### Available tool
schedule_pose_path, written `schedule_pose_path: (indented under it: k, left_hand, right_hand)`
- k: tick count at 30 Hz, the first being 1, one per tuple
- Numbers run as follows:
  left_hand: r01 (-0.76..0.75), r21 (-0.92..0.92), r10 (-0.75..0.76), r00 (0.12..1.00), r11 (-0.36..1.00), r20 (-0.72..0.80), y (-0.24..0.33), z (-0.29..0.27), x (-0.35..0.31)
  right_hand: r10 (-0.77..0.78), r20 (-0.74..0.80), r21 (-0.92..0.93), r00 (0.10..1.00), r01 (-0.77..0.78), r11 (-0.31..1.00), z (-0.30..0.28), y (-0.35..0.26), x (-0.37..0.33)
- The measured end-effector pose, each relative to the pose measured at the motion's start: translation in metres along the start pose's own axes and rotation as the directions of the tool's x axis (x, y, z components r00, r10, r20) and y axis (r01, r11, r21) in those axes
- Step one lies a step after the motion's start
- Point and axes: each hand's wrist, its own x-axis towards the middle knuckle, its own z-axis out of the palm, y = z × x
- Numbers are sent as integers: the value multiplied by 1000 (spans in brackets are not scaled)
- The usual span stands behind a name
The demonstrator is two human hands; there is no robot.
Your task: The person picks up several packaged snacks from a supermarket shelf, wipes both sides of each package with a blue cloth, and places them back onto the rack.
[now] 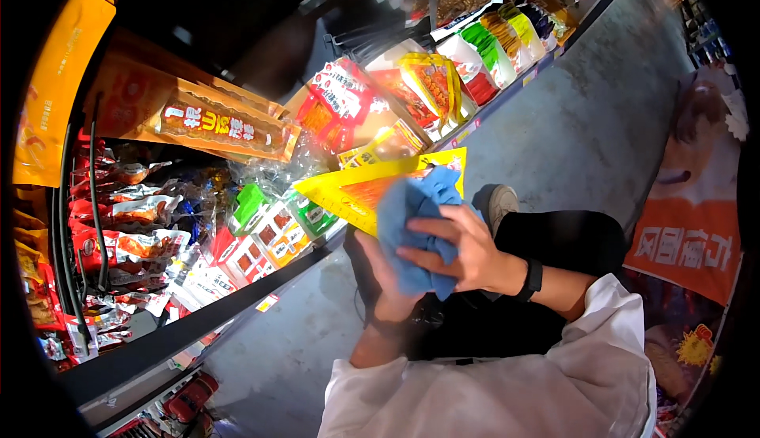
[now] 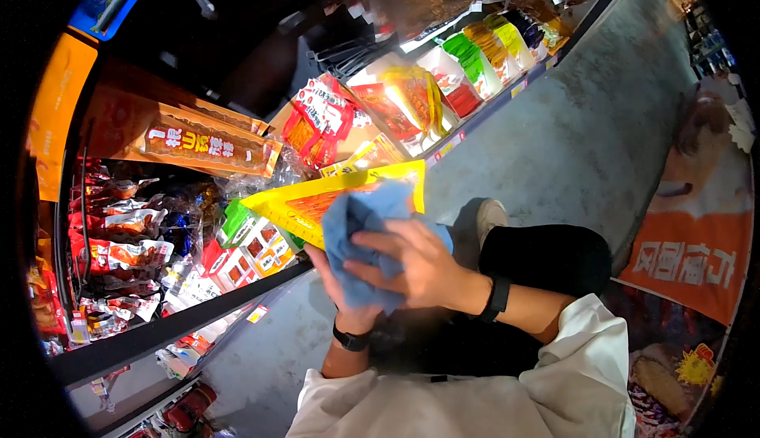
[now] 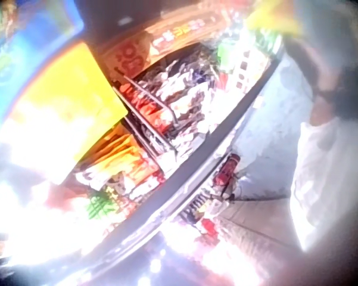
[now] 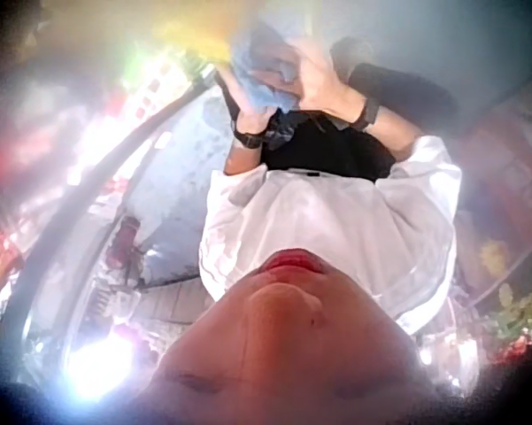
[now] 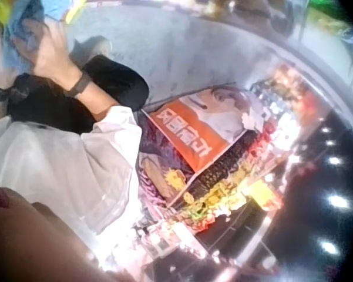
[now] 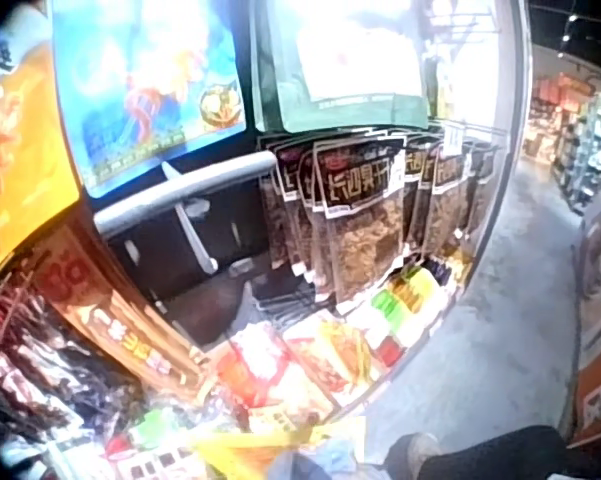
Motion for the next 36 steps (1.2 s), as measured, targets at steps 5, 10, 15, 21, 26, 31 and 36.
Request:
schedule_pose_path:
  k: [5, 10, 15, 21, 26, 31, 36]
  left_hand:
    - [206, -419, -291, 945, 884, -151, -39, -26, -14]
    - [29, 86, -24, 998, 996, -61, -16, 15, -16]
    - [-141, -267, 111, 986, 953, -124, 5, 3, -13]
    - [-97, -522, 65, 995, 847, -79, 9, -13, -22]
    - [-180, -109, 152, 961, 978, -229, 3, 19, -30]
    - [-274, -73, 268, 960, 959, -85, 14, 19, -17]
    - [-169, 113, 197, 927, 979, -321, 18, 31, -16]
  right_hand:
    - [-116, -36, -104, 993, 111, 988, -12, 1, 21]
    - [14, -164, -9, 986, -15, 1000, -11, 3, 27]
    - [-4, -54, 105, 999, 9, 994, -1, -3, 17]
    - [-191, -56, 134, 980, 197, 971, 4, -3, 16]
    - [-56, -196, -21, 979, 52, 998, 2, 2, 19]
    - [132, -121, 83, 984, -122, 989, -1, 3, 21]
    - [2, -108, 191, 994, 19, 981, 9, 0, 10]
